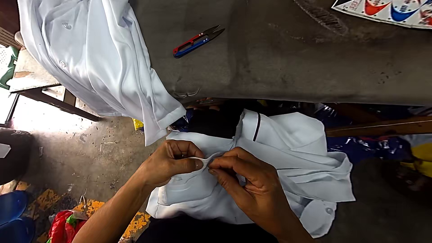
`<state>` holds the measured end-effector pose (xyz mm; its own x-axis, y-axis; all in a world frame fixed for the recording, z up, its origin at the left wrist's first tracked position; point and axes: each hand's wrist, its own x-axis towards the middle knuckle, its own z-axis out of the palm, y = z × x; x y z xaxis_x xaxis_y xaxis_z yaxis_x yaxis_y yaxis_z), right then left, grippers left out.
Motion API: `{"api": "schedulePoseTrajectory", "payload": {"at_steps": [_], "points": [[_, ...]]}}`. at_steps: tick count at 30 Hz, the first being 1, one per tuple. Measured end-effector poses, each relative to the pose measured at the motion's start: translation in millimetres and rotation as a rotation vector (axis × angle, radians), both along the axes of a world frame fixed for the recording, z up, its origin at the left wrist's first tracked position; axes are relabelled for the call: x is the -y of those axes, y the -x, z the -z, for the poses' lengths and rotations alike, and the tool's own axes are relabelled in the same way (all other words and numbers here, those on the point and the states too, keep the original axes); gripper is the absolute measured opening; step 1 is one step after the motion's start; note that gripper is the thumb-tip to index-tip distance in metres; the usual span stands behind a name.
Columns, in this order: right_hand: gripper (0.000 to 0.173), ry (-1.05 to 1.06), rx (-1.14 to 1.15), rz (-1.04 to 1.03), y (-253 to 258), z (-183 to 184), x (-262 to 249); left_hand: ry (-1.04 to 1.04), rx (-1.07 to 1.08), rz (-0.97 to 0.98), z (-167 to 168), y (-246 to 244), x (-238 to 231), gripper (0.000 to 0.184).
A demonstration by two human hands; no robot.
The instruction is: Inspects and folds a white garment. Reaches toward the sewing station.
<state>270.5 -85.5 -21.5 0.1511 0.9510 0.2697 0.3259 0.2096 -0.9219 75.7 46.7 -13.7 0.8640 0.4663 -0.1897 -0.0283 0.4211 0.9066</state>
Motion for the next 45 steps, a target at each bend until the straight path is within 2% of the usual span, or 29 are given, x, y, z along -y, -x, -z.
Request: {"api": "schedulePoseTrajectory", "payload": {"at_steps": [20,32,34,36,39,45], "points": [[0.015,0.012,0.119,-0.002,-1.4,-13.5,-6.0,-0.024,0.002,0.000,-1.1,2.7,0.7,0.008],[0.013,0.022,-0.116,-0.006,6.4,-9.5,-13.1,0.094,0.097,-0.009,3.1,0.7,4.8,0.010],[0.019,0.020,-0.170,-0.015,7.6,-10.4,-17.0,0.098,0.091,-0.025,4.5,-1.9,9.0,0.009],[0.022,0.002,-0.080,0.000,4.9,-12.8,-18.7,0.081,0.084,-0.072,4.6,-3.0,11.5,0.009],[0.022,-0.081,0.230,0.083,1.2,-23.9,-15.3,0.008,0.048,-0.129,3.0,-2.6,12.4,0.006],[0.020,-0.129,0.310,0.032,9.7,-24.7,-19.1,-0.037,0.028,-0.148,-0.1,-2.3,14.3,0.005]]}}
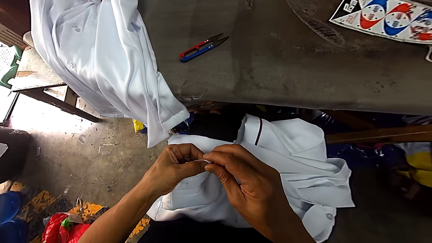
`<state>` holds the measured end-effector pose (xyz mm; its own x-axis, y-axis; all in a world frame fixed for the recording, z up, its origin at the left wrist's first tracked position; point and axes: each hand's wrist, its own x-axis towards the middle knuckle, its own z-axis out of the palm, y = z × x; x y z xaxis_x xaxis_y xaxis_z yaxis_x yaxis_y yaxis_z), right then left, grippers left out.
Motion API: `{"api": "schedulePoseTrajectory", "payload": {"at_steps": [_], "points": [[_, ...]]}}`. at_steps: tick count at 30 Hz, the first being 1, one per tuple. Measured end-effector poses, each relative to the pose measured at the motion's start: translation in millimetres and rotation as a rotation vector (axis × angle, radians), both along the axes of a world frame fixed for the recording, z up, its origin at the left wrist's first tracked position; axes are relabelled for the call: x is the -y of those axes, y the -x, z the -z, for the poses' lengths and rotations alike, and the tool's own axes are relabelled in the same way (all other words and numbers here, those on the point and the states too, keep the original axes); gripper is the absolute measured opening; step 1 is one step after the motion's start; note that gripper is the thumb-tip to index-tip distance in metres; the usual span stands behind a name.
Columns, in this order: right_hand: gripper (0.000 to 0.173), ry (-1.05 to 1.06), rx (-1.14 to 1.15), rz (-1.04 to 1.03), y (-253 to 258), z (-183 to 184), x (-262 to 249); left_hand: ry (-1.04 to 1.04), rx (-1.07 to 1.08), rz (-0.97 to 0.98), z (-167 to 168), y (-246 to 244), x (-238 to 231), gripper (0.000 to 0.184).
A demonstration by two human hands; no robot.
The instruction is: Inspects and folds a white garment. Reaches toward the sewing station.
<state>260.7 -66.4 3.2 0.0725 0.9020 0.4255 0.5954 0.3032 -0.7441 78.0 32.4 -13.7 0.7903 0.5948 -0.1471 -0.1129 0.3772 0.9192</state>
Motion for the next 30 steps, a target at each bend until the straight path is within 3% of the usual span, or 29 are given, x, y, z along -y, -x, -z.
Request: {"api": "schedulePoseTrajectory", "payload": {"at_steps": [6,8,10,12,14,17,19,30], "points": [[0.018,-0.088,0.014,-0.062,9.5,-3.6,0.6,-0.157,-0.051,-0.042,-5.3,1.7,6.8,0.006],[0.018,-0.083,-0.069,-0.223,12.4,-14.3,10.4,-0.166,-0.069,-0.038,-4.6,2.7,6.7,0.007],[0.020,0.057,-0.217,-0.452,9.6,-22.6,18.7,-0.113,-0.086,-0.025,-2.9,5.9,2.5,0.008],[0.021,0.169,-0.349,-0.554,3.8,-16.9,21.2,-0.060,-0.072,-0.008,-1.4,8.9,-2.0,0.010],[0.019,0.171,-0.429,-0.452,-1.3,-3.3,21.5,-0.021,-0.053,0.010,-0.4,10.6,-2.8,0.010],[0.015,0.118,-0.368,-0.154,-4.5,11.4,16.4,-0.006,-0.036,0.018,-0.2,11.1,-2.2,0.010],[0.021,0.131,-0.340,-0.060,-4.1,14.7,13.5,-0.011,-0.028,0.023,0.9,11.3,-2.4,0.009],[0.026,0.174,-0.235,-0.004,-4.4,12.8,10.3,-0.028,-0.018,0.030,0.6,12.4,-2.1,0.009]]}}
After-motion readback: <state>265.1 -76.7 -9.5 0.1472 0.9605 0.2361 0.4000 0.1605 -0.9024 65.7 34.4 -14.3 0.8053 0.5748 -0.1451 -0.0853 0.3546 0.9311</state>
